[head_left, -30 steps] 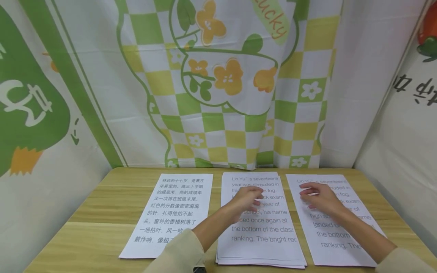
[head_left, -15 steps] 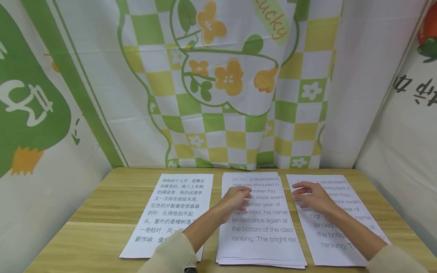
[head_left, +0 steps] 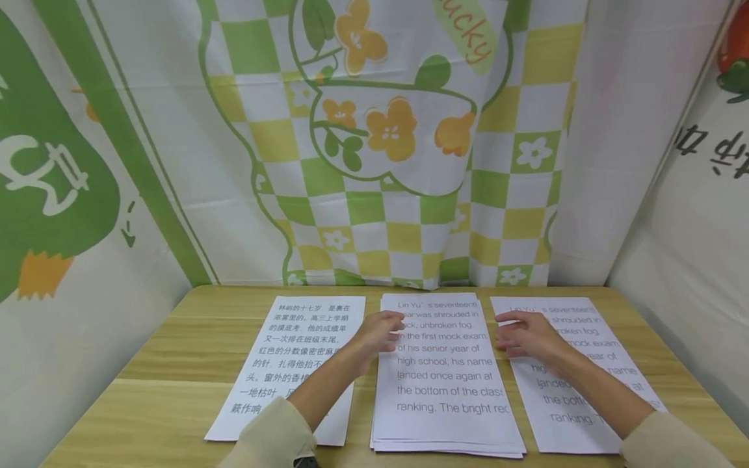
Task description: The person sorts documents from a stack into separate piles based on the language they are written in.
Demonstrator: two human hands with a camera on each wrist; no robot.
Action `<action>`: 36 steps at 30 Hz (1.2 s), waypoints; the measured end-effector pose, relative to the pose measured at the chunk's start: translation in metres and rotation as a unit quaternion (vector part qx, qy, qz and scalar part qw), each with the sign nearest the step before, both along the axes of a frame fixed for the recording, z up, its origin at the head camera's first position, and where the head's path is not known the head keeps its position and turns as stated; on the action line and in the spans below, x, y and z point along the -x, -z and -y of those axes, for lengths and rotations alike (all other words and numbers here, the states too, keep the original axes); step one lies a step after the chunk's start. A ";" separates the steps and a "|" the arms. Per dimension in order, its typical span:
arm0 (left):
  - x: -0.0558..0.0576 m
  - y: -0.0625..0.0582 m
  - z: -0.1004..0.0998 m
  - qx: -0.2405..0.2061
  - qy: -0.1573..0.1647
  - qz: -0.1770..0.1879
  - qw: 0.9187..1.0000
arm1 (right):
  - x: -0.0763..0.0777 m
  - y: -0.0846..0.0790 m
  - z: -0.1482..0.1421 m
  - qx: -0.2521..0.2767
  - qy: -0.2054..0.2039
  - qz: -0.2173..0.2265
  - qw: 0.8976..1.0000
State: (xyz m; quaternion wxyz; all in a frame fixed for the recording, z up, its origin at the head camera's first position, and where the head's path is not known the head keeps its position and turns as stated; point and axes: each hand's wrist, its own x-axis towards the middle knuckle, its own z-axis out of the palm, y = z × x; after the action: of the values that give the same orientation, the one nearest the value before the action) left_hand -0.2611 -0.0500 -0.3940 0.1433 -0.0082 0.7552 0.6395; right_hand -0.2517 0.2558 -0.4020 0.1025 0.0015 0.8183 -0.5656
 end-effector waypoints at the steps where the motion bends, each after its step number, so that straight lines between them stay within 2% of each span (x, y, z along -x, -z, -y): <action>1: 0.000 0.000 0.002 0.002 -0.001 0.001 1.000 | 0.000 0.000 0.000 0.004 0.000 0.004 1.000; 11: 0.003 0.000 0.017 0.019 -0.030 0.011 0.999 | 0.002 0.002 -0.001 0.021 -0.001 0.016 1.000; 22: 0.006 0.001 0.021 0.028 -0.043 0.015 0.999 | 0.000 -0.001 0.000 0.038 -0.002 0.025 0.999; 36: 0.006 0.004 0.024 0.025 -0.032 0.023 0.999 | 0.002 0.001 0.000 0.037 -0.003 0.026 0.999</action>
State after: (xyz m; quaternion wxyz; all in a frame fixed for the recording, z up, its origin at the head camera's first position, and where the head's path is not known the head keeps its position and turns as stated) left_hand -0.2667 -0.0741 -0.3981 0.1398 -0.0509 0.7670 0.6242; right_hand -0.2533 0.2557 -0.4026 0.1255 0.0099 0.7939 -0.5949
